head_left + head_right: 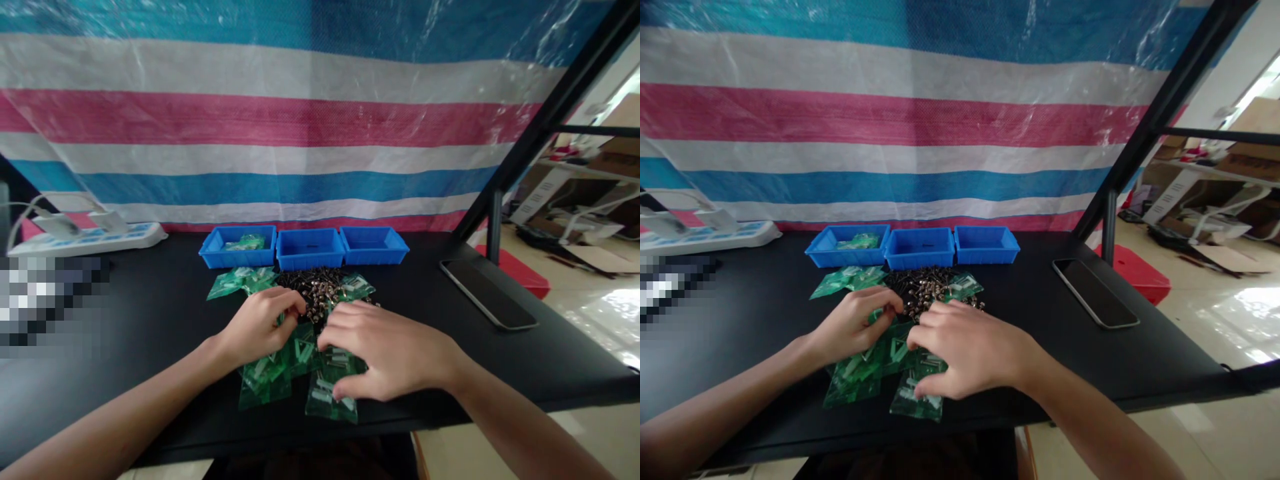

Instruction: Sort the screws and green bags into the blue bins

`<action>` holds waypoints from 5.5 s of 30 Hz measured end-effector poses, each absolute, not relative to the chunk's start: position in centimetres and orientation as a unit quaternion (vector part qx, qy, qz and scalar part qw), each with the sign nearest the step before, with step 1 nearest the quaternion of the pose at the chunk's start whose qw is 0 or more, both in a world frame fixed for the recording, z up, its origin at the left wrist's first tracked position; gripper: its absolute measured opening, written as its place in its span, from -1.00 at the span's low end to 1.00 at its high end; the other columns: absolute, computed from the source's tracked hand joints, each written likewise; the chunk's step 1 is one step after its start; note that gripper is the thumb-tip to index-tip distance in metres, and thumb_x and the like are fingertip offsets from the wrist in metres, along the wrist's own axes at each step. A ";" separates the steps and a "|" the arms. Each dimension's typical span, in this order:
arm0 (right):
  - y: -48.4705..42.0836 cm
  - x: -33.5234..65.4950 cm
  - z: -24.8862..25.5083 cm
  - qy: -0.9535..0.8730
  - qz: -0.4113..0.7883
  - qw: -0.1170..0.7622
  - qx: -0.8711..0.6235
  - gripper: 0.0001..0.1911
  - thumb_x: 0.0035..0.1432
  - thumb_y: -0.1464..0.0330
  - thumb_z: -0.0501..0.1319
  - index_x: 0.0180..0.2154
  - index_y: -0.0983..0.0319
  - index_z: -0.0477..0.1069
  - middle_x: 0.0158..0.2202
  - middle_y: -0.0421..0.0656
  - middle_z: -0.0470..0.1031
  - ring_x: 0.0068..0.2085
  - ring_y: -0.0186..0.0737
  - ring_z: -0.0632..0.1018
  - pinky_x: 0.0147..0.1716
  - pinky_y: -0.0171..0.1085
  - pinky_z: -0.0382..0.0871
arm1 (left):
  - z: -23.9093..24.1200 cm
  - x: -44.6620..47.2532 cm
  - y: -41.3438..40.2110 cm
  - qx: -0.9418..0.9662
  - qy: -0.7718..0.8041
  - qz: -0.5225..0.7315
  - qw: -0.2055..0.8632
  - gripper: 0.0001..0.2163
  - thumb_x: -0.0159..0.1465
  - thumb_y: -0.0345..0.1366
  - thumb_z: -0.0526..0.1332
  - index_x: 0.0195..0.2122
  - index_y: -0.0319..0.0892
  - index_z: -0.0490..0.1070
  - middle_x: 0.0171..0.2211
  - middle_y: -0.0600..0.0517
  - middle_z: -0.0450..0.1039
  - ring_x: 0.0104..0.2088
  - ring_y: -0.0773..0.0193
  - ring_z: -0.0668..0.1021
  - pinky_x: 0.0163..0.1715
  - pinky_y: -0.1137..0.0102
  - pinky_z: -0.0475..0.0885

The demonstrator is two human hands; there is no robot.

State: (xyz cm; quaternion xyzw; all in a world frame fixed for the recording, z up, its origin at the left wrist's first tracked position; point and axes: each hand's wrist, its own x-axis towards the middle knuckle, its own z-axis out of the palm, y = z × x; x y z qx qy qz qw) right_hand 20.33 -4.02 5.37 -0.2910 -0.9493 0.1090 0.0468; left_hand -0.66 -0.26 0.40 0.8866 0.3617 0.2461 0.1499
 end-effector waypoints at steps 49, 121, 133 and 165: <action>-0.1 19.1 0.7 -0.647 0.297 0.506 -0.488 -0.60 0.23 0.13 -0.13 -0.57 0.18 0.07 -0.68 -0.30 0.17 -0.61 -0.35 0.30 -0.52 -0.32 0.21 | 1.4 0.8 -1.0 0.631 0.379 0.416 0.534 -0.77 0.11 -0.15 0.19 -0.43 -0.19 0.20 -0.55 0.17 0.22 -0.53 0.42 0.30 -0.52 0.50 0.21; -0.9 19.3 1.5 -0.820 0.195 0.378 -0.383 -0.89 0.18 0.41 -0.02 -0.40 0.21 0.20 -0.54 -0.25 0.26 -0.53 -0.36 0.31 -0.51 -0.37 0.14 | 1.6 -0.1 -0.6 0.759 0.370 0.357 0.400 -0.59 0.14 -0.35 0.13 0.04 -0.24 0.20 -0.48 0.10 0.25 -0.44 0.35 0.40 -0.40 0.46 0.37; -1.2 18.1 0.3 -0.725 0.272 0.454 -0.441 -0.82 0.22 0.32 -0.07 -0.42 0.22 0.14 -0.55 -0.28 0.14 -0.53 -0.37 0.24 -0.52 -0.37 0.10 | 1.5 0.1 -0.7 0.783 0.389 0.341 0.345 -0.66 0.18 -0.34 0.08 0.00 -0.24 0.27 -0.52 0.11 0.34 -0.51 0.38 0.40 -0.48 0.50 0.35; -1.7 18.5 1.3 -0.833 0.204 0.369 -0.359 -0.88 0.16 0.47 -0.05 -0.43 0.20 0.13 -0.49 -0.22 0.21 -0.45 -0.30 0.29 -0.44 -0.32 0.16 | 1.1 0.1 -0.9 0.821 0.410 0.340 0.206 -0.85 0.23 -0.32 0.03 -0.34 -0.20 0.37 -0.41 0.03 0.48 -0.44 0.33 0.48 -0.43 0.49 0.36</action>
